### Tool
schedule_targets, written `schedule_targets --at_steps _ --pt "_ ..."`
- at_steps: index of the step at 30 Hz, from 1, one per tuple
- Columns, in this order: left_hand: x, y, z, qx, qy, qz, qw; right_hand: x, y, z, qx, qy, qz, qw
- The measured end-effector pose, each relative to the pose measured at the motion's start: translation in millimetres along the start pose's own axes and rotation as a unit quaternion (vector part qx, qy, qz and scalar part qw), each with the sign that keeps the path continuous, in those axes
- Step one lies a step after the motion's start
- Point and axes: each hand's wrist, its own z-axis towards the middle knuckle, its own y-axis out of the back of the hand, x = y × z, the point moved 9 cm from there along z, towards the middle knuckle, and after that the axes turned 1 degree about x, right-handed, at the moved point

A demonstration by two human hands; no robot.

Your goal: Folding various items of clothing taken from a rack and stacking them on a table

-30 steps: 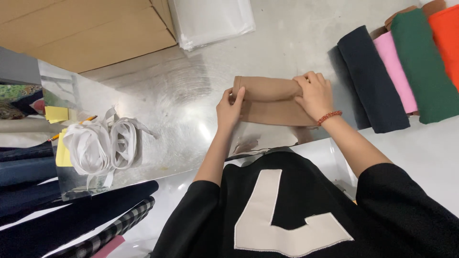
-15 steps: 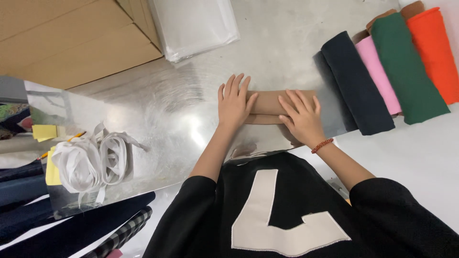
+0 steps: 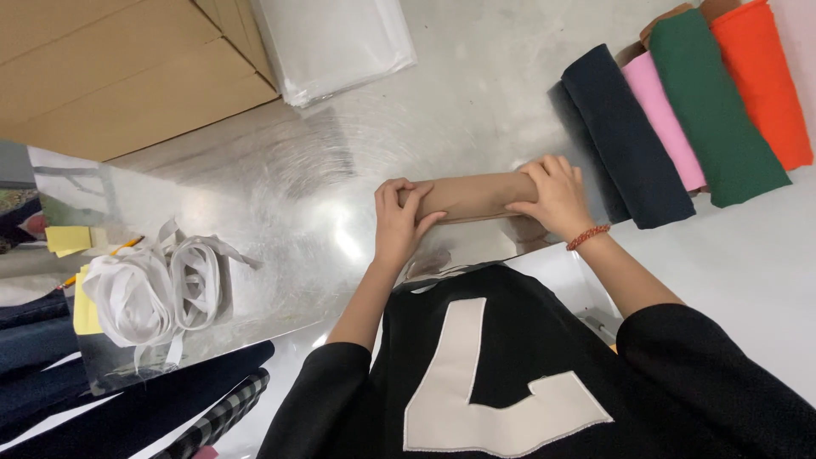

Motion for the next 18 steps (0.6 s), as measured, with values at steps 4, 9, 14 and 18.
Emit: schedule_targets --at_steps 4,9,14,18 --pt "16.8 22.1 -10.6 0.028 0.156 -0.179 0.971 11.1 -0.1 -30.4 -0.096 -0.002 0.038 0.995" --pt "8.1 33.6 -14.6 0.11 0.24 -0.244 0.933 19.6 -12.3 -52.6 -0.02 -0.045 0.028 0.998" --pt "35.0 9.0 0.0 0.207 0.224 -0.22 0.927 11.7 8.8 -50.1 0.146 -0.078 0.125 0.978" --pt "28.7 -0.2 20.2 0.33 0.234 -0.149 0.902 -16.3 -14.4 -33.4 0.167 -0.091 0.151 0.97"
